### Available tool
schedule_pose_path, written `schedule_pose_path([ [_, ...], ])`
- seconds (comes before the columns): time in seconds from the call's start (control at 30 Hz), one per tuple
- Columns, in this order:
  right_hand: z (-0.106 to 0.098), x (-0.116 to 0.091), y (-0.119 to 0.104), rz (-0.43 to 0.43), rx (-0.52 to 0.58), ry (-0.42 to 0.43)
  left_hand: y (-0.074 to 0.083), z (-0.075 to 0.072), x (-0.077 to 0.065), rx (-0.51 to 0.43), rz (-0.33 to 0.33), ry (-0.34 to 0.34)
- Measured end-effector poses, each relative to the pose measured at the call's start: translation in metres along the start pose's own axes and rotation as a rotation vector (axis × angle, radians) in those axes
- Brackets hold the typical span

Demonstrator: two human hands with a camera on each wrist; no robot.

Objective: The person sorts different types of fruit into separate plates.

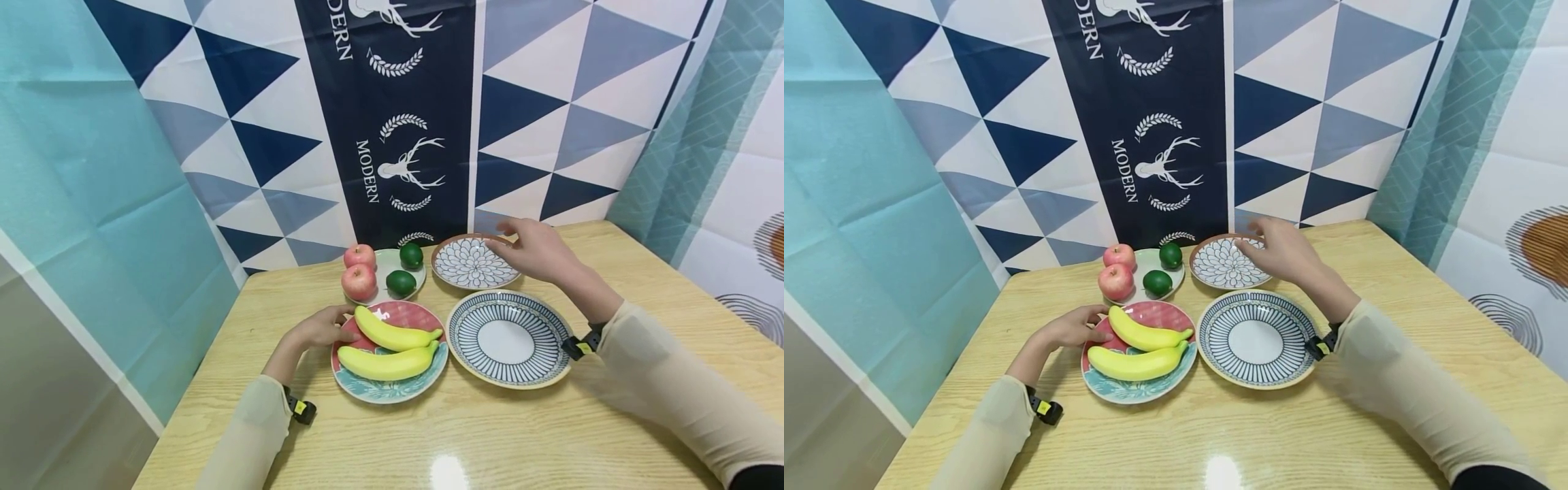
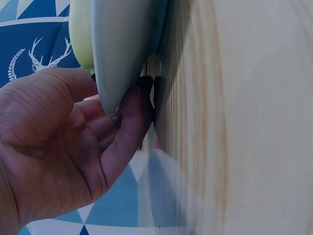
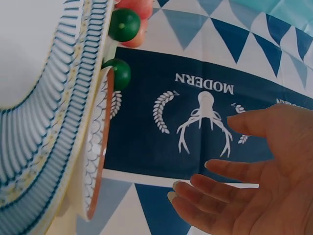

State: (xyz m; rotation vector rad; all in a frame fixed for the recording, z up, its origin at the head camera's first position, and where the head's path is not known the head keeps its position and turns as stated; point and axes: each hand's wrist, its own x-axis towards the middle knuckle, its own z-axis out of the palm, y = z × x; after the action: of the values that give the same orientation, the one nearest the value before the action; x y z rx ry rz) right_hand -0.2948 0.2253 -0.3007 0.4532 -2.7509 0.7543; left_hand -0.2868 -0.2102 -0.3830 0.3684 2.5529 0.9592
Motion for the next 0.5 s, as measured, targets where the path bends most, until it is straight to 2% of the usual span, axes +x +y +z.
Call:
schedule_pose_path([
  [0.3, 0.002, -0.011, 0.020, -0.012, -0.057, -0.010, 0.001, 0.002, 0.000, 0.010, -0.019, 0.004],
  [0.5, 0.004, -0.013, 0.033, 0.026, -0.098, -0.093, 0.001, 0.001, 0.000, 0.011, -0.027, 0.019],
])
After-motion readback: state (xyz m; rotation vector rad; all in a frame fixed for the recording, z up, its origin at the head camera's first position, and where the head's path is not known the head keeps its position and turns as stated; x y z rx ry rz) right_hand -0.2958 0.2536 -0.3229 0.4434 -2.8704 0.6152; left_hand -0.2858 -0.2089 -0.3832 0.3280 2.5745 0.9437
